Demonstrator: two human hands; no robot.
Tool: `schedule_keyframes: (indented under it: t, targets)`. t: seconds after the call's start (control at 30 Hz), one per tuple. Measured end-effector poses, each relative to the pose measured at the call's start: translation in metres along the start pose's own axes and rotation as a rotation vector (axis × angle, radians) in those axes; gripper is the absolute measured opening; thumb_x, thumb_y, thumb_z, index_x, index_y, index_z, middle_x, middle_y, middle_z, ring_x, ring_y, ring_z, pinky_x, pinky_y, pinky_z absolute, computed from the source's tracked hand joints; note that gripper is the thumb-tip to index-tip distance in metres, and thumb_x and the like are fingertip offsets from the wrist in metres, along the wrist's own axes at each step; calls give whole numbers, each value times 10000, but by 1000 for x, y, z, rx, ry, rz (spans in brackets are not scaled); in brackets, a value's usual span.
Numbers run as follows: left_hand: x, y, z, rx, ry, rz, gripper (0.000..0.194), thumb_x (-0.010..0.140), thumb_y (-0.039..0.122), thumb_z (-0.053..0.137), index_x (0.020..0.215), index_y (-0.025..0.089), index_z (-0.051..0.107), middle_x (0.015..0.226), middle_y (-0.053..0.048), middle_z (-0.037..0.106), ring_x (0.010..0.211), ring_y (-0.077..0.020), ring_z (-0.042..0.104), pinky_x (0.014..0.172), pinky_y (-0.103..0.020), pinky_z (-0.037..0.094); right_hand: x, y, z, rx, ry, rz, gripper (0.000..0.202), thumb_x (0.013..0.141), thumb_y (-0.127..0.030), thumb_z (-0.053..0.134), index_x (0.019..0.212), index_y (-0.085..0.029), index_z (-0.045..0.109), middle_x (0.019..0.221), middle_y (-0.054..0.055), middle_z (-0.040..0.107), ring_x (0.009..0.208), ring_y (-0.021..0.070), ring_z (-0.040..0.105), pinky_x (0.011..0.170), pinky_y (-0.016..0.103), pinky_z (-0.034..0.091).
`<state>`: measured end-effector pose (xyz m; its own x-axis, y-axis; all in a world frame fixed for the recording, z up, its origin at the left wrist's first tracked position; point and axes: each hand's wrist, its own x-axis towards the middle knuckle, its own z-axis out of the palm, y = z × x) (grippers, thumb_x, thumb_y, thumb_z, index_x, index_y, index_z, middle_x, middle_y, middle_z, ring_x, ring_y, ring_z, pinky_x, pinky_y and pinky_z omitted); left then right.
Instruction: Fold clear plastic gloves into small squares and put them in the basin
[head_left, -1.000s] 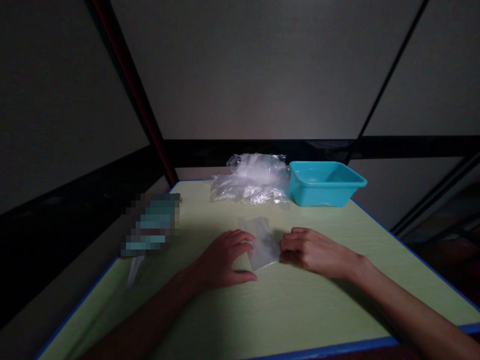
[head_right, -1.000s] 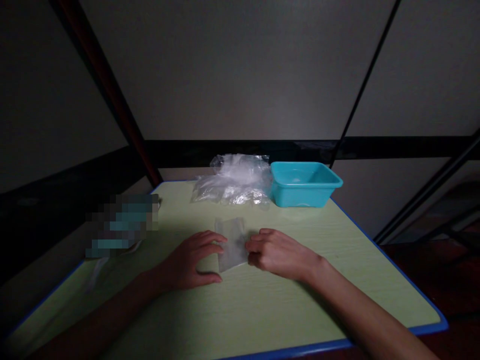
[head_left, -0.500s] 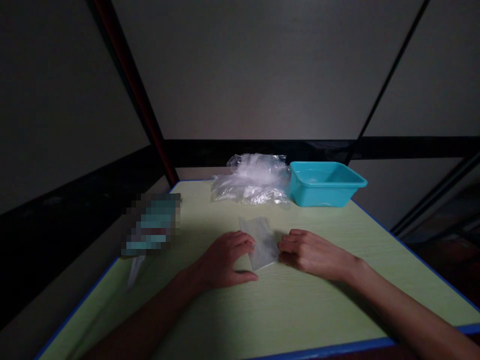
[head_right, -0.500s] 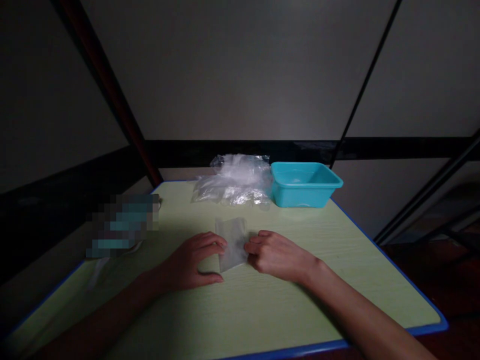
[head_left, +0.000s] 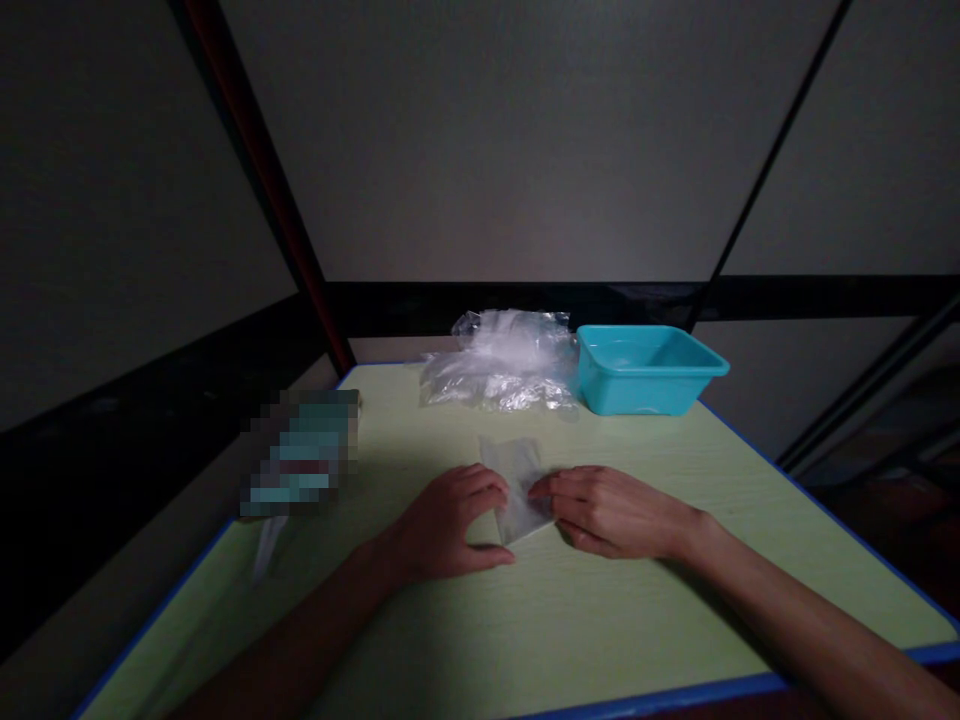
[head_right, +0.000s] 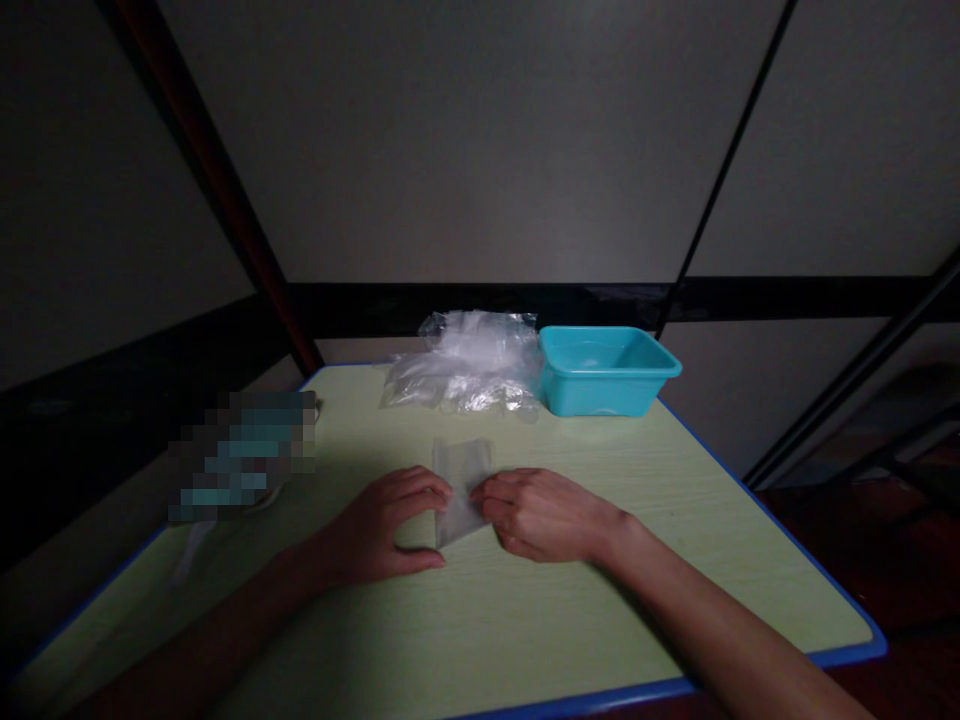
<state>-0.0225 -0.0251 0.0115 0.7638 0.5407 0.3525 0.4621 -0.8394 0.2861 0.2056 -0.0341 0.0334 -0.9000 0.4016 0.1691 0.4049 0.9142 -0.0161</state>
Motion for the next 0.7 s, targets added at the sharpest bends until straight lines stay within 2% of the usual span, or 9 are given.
schedule_keyframes:
  t: [0.27, 0.43, 0.57, 0.7]
  targets:
    - [0, 0, 1, 21, 6, 1, 337, 628, 400, 641, 859, 169, 559, 902, -65, 587, 818, -194, 518, 735, -304, 405, -1, 5, 5, 209, -3, 202, 174, 826, -144, 343, 962, -144, 451, 888, 95, 590, 777, 160, 534, 683, 298, 402]
    - [1, -1, 4, 18, 47, -42, 139, 718, 258, 560, 815, 159, 570, 832, -58, 599, 795, -173, 530, 719, -275, 416, -1, 7, 8, 292, 44, 292, 116, 851, -182, 310, 916, -176, 405, 852, 69, 584, 692, 149, 526, 636, 281, 380]
    - [3, -4, 9, -26, 128, -138, 98, 762, 180, 485, 743, 152, 577, 757, -46, 605, 704, -139, 548, 657, -237, 423, 2, 14, 14, 384, 163, 379, 62, 858, -215, 303, 853, -196, 362, 706, 7, 520, 578, 124, 462, 557, 245, 343]
    - [6, -10, 15, -146, 231, -290, 130, 727, 172, 500, 605, 154, 543, 631, -15, 575, 554, -105, 524, 530, -203, 404, 11, 26, 23, 532, 329, 427, 43, 840, -224, 331, 804, -202, 340, 589, -47, 402, 513, 103, 380, 500, 220, 303]
